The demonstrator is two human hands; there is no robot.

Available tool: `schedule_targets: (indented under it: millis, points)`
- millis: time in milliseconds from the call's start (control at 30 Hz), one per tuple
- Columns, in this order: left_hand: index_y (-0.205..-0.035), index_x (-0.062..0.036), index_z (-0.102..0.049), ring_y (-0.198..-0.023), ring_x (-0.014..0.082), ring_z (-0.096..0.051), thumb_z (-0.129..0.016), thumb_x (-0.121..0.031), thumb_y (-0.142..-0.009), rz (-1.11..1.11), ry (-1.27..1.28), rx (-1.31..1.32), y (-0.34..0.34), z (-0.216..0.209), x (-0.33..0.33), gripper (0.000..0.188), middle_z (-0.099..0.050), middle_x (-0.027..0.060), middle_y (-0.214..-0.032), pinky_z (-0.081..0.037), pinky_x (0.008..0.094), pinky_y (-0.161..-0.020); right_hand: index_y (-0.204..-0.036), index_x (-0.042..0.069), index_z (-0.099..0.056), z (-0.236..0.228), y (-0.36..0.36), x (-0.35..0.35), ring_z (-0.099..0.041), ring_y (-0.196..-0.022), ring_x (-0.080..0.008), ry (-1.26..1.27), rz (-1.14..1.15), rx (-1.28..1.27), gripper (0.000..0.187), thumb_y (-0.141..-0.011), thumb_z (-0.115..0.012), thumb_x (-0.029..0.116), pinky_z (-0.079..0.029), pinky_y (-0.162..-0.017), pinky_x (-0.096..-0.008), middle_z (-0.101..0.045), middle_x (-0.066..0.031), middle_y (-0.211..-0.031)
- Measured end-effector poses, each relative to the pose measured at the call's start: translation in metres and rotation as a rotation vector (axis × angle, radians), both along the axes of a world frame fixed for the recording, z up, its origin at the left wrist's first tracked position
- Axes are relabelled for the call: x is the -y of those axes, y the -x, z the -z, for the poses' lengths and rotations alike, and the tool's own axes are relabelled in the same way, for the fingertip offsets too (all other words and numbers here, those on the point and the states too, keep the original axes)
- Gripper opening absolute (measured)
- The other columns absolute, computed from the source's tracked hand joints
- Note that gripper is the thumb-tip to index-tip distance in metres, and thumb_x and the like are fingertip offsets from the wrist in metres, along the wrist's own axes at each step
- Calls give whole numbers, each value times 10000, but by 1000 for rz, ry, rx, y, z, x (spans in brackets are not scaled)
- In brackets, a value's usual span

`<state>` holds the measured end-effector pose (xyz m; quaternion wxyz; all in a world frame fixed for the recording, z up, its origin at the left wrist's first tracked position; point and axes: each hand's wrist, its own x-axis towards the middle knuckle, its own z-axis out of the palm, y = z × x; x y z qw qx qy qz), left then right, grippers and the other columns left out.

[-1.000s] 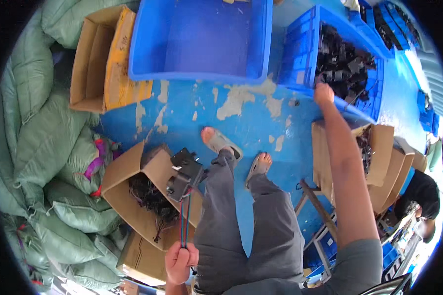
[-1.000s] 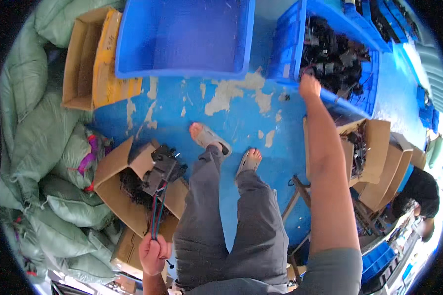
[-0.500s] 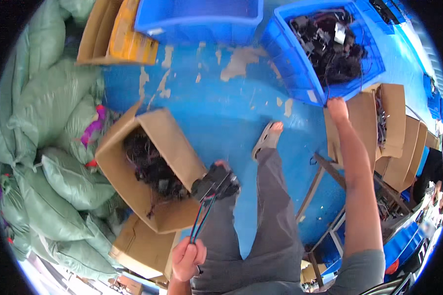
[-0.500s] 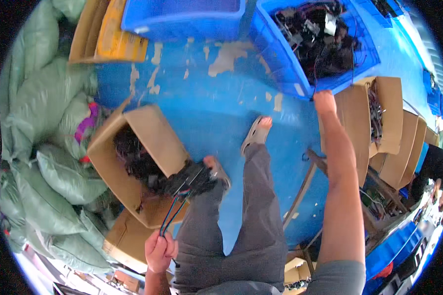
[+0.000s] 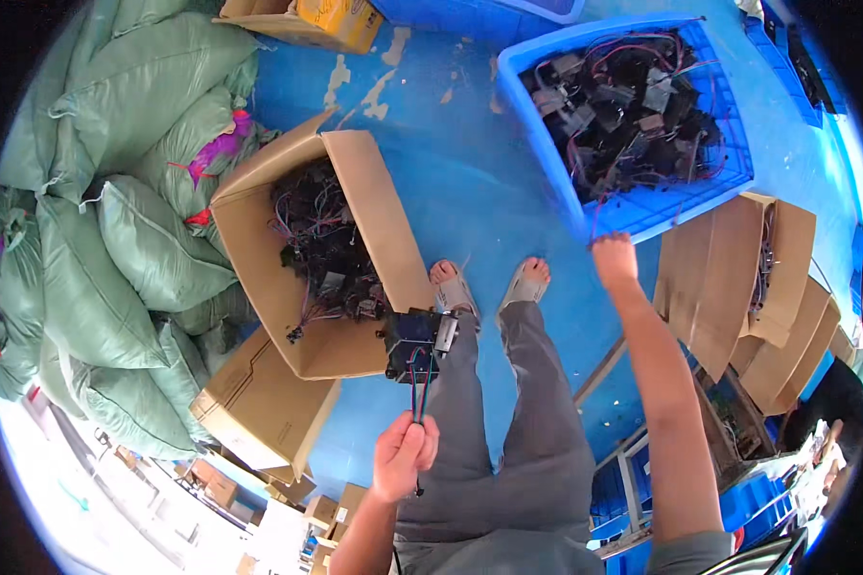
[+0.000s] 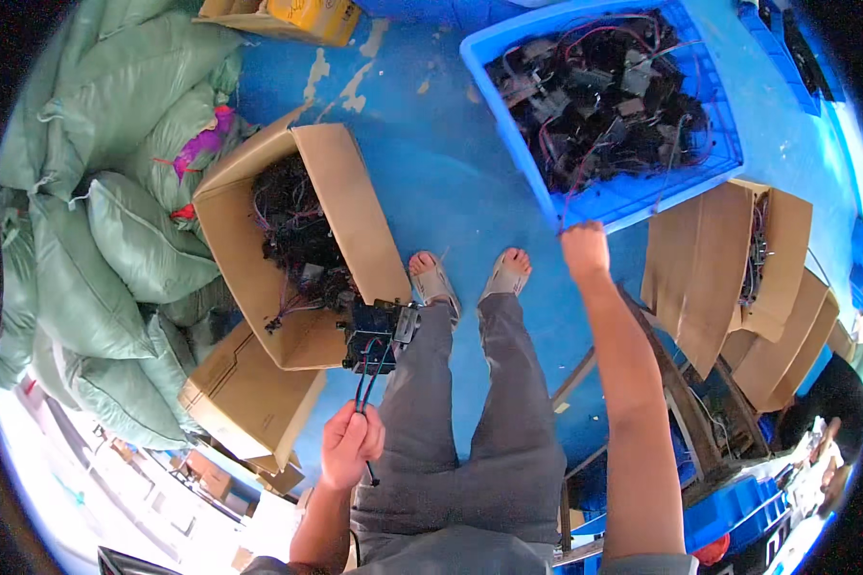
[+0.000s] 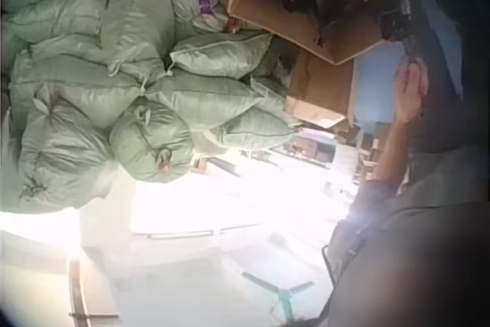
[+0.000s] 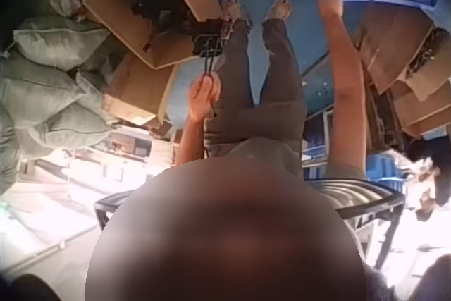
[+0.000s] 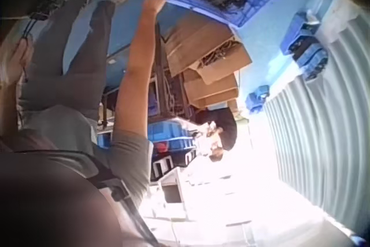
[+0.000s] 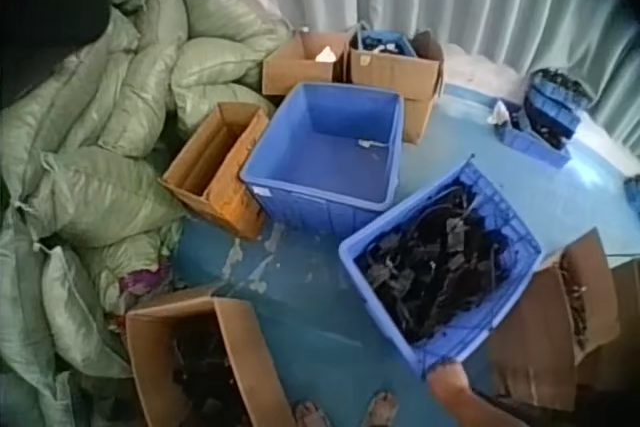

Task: Sorting and unbundling various electronic cable assemblies into different plastic storage bins.

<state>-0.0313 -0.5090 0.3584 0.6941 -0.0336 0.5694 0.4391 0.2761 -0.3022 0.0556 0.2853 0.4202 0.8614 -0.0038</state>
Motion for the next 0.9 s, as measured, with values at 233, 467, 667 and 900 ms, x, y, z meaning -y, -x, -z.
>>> schedule_targets:
  millis: [233,467,667,900]
  points:
    - [-838,-17,-473,-432,73,-263,-382,-155,-986,-115,20,-45,-10,-9,-9,221,-340,-13,-527,-210,213,-387,-838,61,-669,-73,70,-57,-628,-819,-279,443,380,139,228,-781,-596,270,-485,-662,-401,-671,-120,-835]
    - [-872,-16,-481,-436,71,-268,-401,-174,-985,-84,0,85,-5,18,-2,210,-336,-13,-527,-211,208,-386,-1036,1,-615,10,104,-71,-619,-853,-390,326,883,-554,439,-782,-600,358,-498,-756,-445,-645,-205,-972]
    - [-982,15,-507,-466,67,-279,-421,-192,-982,-96,-1,103,17,29,21,225,-364,-19,-553,-239,199,-420,-1045,57,-632,55,92,-60,-620,-871,-394,293,948,-476,317,-794,-537,227,-500,-756,-453,-649,-203,-981]
    - [-933,-23,-501,-441,60,-272,-412,-172,-979,29,114,-30,51,48,33,180,-345,-29,-530,-223,203,-391,-1053,109,-644,46,103,-35,-621,-881,-392,81,1040,-317,318,-774,-495,143,-507,-748,-462,-656,-188,-970]
